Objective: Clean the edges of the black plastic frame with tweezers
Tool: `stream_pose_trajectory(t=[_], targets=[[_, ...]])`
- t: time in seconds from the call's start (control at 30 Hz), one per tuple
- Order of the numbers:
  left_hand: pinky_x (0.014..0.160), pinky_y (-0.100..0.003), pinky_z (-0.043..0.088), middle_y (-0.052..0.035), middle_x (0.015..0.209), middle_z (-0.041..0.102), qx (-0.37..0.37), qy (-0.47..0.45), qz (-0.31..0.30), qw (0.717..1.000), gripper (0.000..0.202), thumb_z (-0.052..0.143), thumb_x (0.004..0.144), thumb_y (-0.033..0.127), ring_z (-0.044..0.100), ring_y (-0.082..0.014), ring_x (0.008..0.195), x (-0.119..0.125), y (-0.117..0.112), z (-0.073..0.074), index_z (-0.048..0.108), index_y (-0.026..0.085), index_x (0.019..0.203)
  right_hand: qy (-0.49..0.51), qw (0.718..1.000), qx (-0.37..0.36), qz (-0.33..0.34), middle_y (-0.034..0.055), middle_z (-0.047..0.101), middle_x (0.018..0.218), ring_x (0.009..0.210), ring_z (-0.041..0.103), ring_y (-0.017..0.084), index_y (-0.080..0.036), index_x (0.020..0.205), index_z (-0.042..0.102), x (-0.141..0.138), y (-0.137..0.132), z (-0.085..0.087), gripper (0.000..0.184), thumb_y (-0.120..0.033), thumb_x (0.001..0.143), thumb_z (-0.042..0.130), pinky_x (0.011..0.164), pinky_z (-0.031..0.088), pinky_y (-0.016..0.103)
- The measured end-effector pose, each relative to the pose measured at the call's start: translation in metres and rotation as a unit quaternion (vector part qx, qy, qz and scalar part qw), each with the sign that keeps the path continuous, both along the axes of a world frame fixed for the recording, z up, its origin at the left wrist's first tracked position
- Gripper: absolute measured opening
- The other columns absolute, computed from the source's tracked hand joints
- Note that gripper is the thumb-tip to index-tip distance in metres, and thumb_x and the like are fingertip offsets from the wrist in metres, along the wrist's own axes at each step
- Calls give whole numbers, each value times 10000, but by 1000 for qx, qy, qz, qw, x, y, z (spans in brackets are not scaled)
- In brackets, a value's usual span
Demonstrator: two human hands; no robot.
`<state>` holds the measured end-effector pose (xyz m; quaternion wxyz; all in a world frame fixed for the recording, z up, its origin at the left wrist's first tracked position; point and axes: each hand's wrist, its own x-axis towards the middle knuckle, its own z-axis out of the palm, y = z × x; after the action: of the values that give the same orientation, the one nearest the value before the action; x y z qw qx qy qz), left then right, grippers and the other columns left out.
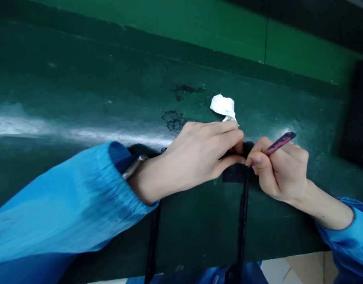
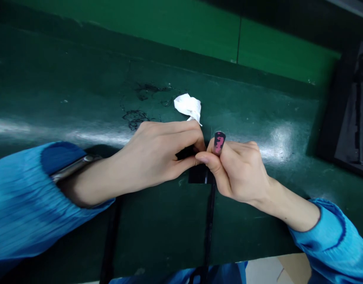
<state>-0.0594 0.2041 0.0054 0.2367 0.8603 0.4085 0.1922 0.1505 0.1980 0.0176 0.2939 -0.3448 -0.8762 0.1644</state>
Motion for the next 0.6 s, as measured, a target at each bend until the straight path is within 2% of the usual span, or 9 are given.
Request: stream_pose_trajectory(t=[0.13, 0.27, 0.6], targets=[[546, -294, 302, 1, 840, 657, 7, -2, 0, 1000, 108, 657, 1007, 254, 596, -160, 661, 0, 0, 0, 640, 204, 912, -4, 1000, -4, 8, -38, 585, 550, 424, 505, 97, -219, 713, 520, -1, 0, -1, 418, -275, 1124, 465, 426, 350, 275], [529, -292, 276, -2, 817, 626, 26, 7, 4, 1000, 139, 624, 1018, 251, 570, -154, 639, 1, 0, -1, 633, 194, 892, 14, 998, -57, 2, -46, 576, 560, 426, 510, 85, -227, 692, 463, -2, 1, 0, 421, -244, 1111, 500, 427, 342, 257], [548, -283, 275, 6, 810, 608, 30, 19, 2, 999, 205, 604, 1044, 296, 571, -144, 665, 2, 0, -3, 619, 183, 874, -18, 991, -132, 16, -62, 549, 553, 417, 479, 75, -208, 772, 559, 0, 6, 8, 381, -306, 1131, 476, 453, 355, 247]])
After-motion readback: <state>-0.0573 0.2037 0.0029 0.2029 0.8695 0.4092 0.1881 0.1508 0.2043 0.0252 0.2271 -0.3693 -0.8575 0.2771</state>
